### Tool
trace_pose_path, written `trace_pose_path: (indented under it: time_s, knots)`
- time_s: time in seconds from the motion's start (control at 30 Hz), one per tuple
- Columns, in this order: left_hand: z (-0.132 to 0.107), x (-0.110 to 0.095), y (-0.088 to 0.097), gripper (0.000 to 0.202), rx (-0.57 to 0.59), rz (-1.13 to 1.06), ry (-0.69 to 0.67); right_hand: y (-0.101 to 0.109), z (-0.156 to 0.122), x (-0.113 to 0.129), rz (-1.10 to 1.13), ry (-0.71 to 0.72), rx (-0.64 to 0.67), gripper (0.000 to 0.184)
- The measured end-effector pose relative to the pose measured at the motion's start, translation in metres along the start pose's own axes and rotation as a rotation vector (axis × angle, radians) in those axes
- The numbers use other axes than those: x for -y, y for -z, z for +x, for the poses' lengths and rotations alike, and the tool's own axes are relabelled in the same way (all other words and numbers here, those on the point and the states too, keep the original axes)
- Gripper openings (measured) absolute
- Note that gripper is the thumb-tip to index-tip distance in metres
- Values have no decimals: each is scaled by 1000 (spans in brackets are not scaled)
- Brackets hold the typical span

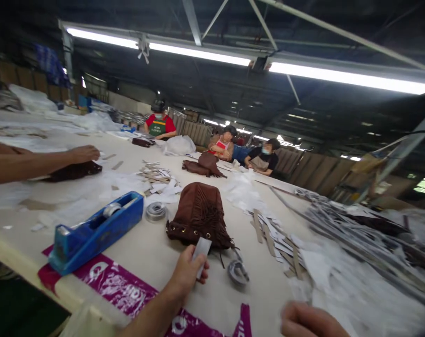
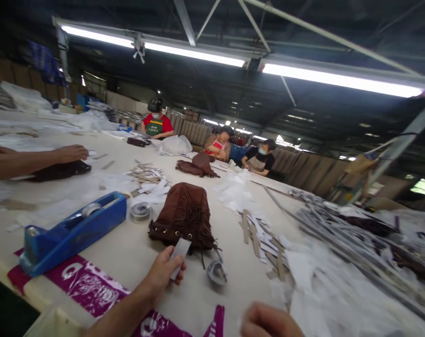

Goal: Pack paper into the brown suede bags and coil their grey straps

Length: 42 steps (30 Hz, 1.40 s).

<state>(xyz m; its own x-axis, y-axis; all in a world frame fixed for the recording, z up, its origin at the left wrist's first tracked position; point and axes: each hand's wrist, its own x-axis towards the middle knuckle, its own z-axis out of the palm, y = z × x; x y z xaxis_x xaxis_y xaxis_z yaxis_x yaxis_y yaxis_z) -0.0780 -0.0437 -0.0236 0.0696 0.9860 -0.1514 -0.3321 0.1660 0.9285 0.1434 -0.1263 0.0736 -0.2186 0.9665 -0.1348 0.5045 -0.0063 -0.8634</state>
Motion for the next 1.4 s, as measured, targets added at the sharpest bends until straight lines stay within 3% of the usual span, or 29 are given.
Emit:
trace_pose_path:
  time_s: [0.17, 0.23, 0.33, 0.5, 0.67, 1.0, 1.13, 1.23, 1.4]
  knots:
    - [0, 2, 1, 30, 19, 7, -51, -55, 80, 47, 18, 191, 141, 21]
    - [3, 2, 2, 30, 22, -1, -48, -67, 109, 51, -44, 183, 138, 16]
    - [6, 4, 1, 33, 20, 2, -22, -70, 130, 41, -169, 94, 99, 13]
    - [6, 4, 1, 30, 54, 32, -18, -64, 141, 21, -241, 16, 98, 13]
    - [1, -1, 2, 33, 73, 63, -26, -67, 147, 19, -214, -2, 94, 14]
    - [2, 0, -1, 47, 20, 87, -22, -59, 130, 14, 4, -85, 136, 9]
    - [-3, -3, -1, 47, 59, 88, -10, -63, 131, 0, 53, -39, 41, 22]
    - [-5, -6, 1, 49, 90, 78, -4, -72, 133, -5, 59, 12, -22, 20]
    - [-4, -9, 4, 65, 114, 58, 22, -79, 131, -5, 124, 79, -15, 20]
